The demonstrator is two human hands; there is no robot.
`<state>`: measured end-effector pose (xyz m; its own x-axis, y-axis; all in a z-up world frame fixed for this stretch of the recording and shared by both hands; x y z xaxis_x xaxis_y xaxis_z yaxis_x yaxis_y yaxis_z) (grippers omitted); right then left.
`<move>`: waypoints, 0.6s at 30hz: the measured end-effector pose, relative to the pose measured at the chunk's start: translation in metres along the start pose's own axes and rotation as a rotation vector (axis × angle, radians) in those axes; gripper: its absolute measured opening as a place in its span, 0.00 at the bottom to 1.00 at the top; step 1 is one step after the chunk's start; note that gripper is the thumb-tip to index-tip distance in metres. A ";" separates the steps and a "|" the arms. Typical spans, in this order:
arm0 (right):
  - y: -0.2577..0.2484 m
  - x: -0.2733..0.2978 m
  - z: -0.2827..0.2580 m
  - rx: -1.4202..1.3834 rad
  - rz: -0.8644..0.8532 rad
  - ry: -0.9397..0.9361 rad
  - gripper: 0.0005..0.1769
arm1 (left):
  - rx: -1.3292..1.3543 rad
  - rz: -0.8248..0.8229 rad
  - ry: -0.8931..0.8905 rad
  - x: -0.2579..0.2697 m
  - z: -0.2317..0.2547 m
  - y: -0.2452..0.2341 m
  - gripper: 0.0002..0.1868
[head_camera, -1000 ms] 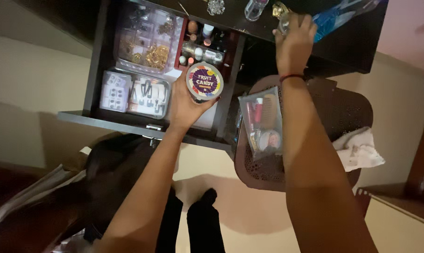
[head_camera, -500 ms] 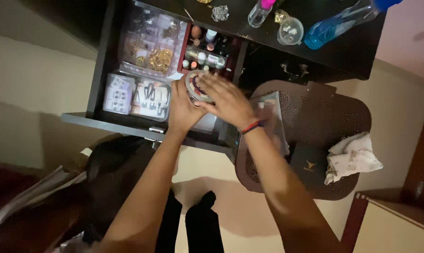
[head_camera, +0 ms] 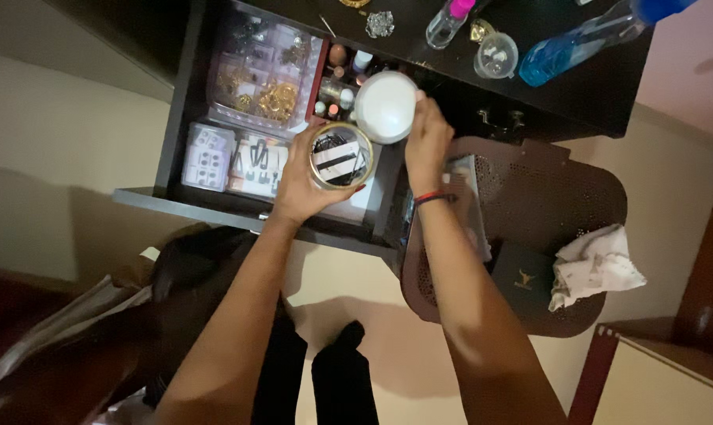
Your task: The person wipes the inside of a drawer with a white cloth, then arranges cosmetic items including nail polish bottles, a makeup palette, and small containers into the drawer. The person also places a plastic container with jewelry and a round tin into the drawer.
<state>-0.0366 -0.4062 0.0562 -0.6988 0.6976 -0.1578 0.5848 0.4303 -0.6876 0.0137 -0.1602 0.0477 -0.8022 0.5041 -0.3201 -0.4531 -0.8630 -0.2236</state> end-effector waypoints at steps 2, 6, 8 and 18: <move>0.018 0.003 -0.009 -0.060 -0.124 -0.143 0.19 | 0.095 -0.066 -0.025 -0.002 -0.004 0.001 0.60; 0.064 0.021 -0.020 -0.286 -0.449 -0.226 0.24 | 0.164 -0.176 -0.035 -0.004 -0.010 0.002 0.62; 0.085 0.023 -0.010 -0.297 -0.582 -0.059 0.25 | 0.191 -0.181 -0.045 0.001 -0.011 -0.002 0.61; 0.055 -0.074 -0.051 -0.041 0.009 -0.270 0.09 | 0.077 0.029 0.111 -0.010 -0.007 -0.019 0.56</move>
<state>0.0683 -0.4054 0.0664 -0.7748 0.5260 -0.3507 0.6038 0.4514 -0.6570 0.0326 -0.1484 0.0489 -0.7691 0.4759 -0.4266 -0.4623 -0.8751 -0.1430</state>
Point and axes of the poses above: each hand's wrist, its own x-axis away from the middle knuckle, its own y-axis out of the palm, z = x × y, the point moved 9 cm from there along -x, towards the middle knuckle, and after that the axes turned 6 degrees about y, right-handed, at the moved point
